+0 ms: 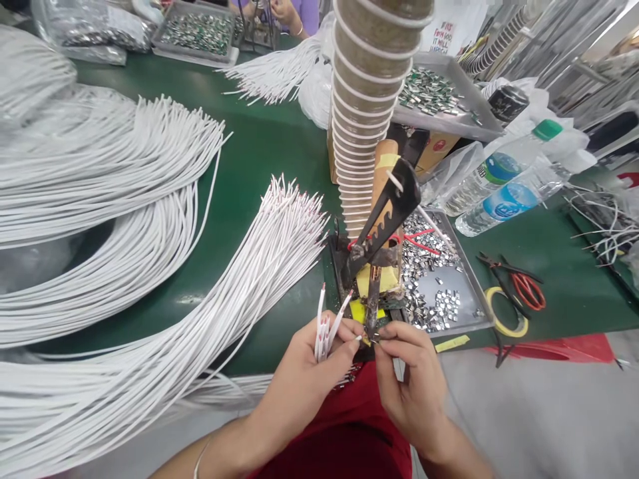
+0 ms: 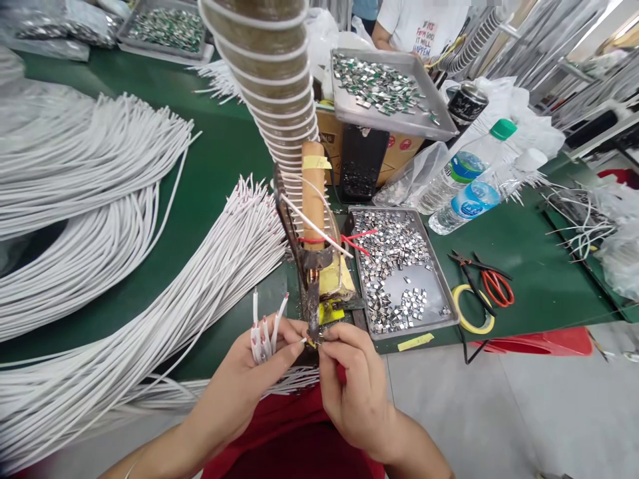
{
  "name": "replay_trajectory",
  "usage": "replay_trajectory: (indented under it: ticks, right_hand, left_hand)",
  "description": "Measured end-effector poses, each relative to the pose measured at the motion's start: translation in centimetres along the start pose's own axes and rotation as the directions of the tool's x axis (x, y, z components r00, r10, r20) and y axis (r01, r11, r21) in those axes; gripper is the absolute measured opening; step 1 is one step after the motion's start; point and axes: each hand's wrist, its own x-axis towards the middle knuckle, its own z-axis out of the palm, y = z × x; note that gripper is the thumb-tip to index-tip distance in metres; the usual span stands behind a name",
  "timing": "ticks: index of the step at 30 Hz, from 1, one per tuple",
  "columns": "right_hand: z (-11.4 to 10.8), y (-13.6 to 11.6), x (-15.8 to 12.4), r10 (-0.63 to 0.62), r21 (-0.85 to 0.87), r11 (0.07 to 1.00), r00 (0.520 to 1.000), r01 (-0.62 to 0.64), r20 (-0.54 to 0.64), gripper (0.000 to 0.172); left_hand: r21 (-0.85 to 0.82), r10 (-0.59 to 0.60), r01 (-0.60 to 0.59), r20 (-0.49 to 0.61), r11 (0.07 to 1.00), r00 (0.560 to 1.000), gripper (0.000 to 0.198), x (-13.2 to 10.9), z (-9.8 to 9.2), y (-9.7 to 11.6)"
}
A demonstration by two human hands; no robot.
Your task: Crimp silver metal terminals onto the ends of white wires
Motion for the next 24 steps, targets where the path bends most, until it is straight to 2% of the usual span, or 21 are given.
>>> replay_trajectory:
  ticks: [5,14,24]
  right_hand:
    - [0.0,-0.1,0.1,0.011,0.003,1.000,1.000,-0.011,0.000,0.027]
    - [-0.2,-0.1,-0.5,0.009,0.041,0.999,1.000,-0.010,0.024,0.036]
    - [-1.0,0.2,-0.8,0.015,0.109,0.994,0.999,-0.019,0.039,0.030]
  left_hand:
    - [0.013,-0.005,0.005,-0.004,1.000,1.000,0.015,-0.2,0.2,0.5]
    - [0.132,0.067,-0.065,-0.010,0.989,0.998,0.013,-0.9,0.5,0.6]
    - [0.166,0.044,-0.046,0.017,0.985,0.999,0.014,-1.5,0.4,0.0]
